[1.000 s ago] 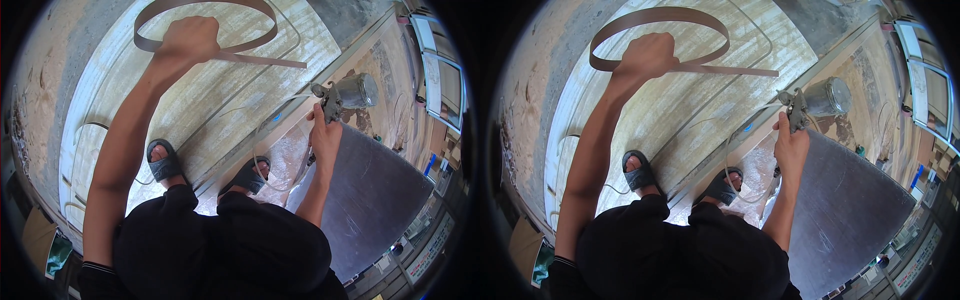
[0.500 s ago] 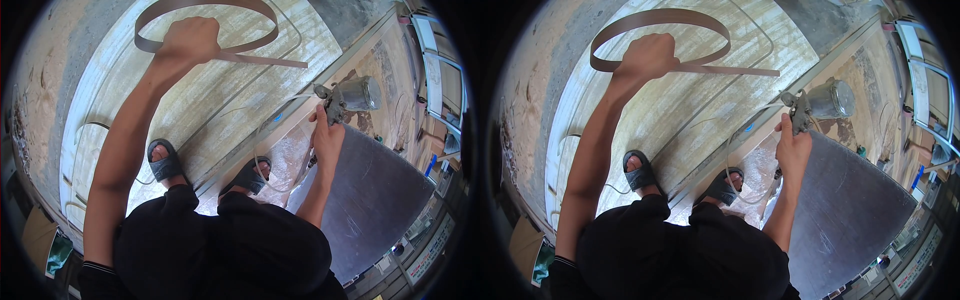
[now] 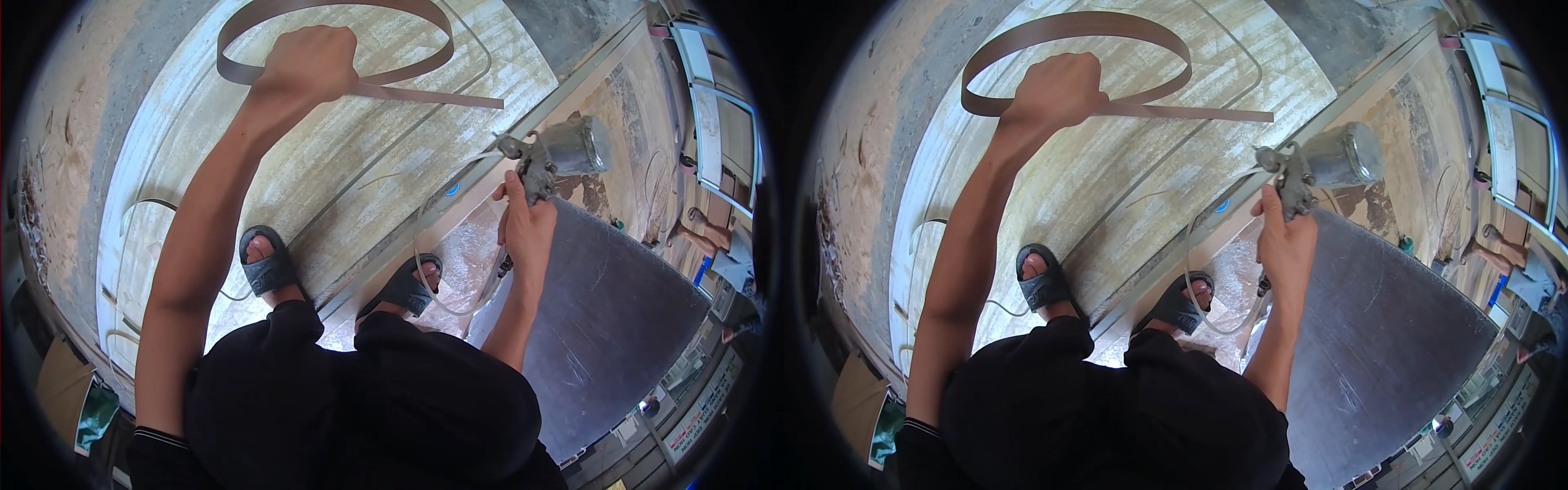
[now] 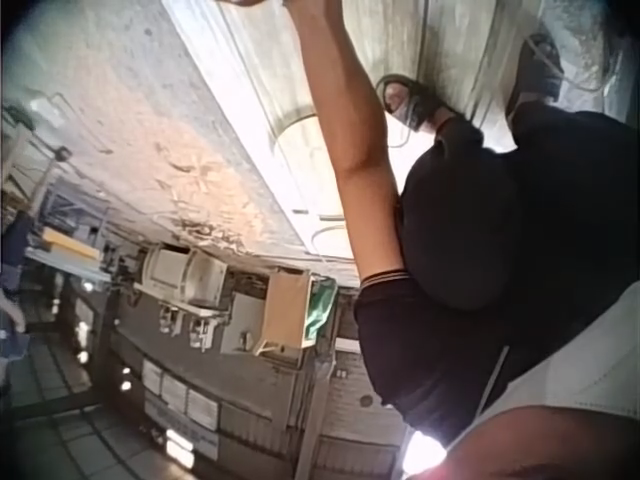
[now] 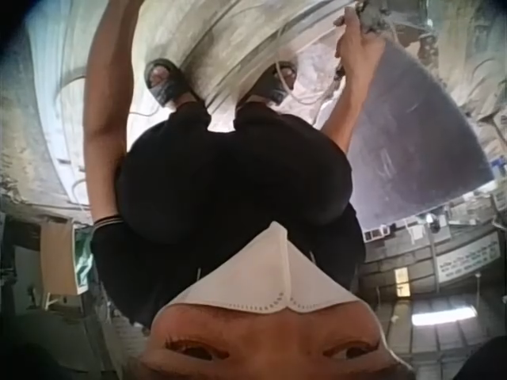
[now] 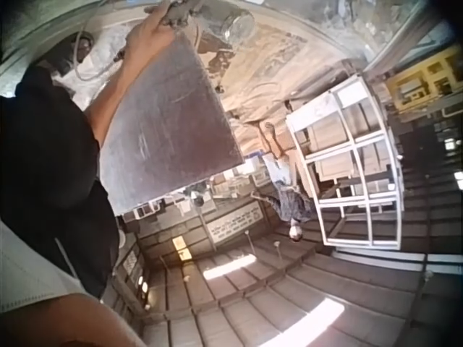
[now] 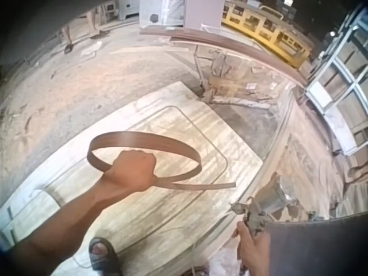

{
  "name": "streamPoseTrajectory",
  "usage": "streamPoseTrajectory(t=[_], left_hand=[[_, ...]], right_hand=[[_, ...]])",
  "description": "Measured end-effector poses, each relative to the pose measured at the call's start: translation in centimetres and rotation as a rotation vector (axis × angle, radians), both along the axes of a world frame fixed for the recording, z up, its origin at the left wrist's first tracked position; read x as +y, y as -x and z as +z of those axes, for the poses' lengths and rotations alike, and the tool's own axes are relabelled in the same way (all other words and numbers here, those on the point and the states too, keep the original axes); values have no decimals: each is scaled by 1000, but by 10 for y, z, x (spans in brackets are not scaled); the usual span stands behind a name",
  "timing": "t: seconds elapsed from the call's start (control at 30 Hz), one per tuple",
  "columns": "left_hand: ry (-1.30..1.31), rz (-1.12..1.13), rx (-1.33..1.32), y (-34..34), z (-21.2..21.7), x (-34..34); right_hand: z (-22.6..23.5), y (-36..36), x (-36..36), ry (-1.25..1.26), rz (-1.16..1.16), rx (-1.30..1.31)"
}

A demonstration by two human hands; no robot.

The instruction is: Applying adhesive or finish to thin wood or bamboo strips using a spray gun in a manufacturing setting.

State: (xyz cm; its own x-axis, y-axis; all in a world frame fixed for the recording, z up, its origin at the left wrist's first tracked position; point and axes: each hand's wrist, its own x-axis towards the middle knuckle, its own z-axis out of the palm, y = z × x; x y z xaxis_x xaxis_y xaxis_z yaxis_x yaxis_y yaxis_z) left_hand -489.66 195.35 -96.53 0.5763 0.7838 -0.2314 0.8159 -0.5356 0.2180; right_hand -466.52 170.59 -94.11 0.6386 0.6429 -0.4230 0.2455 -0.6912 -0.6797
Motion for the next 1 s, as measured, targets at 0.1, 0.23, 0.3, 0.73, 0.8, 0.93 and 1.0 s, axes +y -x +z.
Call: streamPoseTrajectory(t=[0.1, 0.23, 0.3, 0.73, 0.8, 0.93, 1.0], left_hand=[[28, 1, 23, -3, 2, 0], [35, 12, 32, 0, 3, -1], [41, 11, 44, -1, 2, 0], [23, 4, 7, 8, -17, -2], [-7, -9, -28, 10, -18, -4], [26, 23, -3, 14, -21, -7], [40, 35, -1, 14, -21, -6]], right_hand=[[2, 1, -1, 15, -1, 13], [-15, -13, -10, -26, -22, -110], [-9, -7, -6, -8, -20, -72], [-1, 9, 3, -11, 2, 49], [-2, 23, 5, -19, 28, 106], [-6, 30, 5, 3, 74, 112], [-12, 16, 0, -15, 69, 51]])
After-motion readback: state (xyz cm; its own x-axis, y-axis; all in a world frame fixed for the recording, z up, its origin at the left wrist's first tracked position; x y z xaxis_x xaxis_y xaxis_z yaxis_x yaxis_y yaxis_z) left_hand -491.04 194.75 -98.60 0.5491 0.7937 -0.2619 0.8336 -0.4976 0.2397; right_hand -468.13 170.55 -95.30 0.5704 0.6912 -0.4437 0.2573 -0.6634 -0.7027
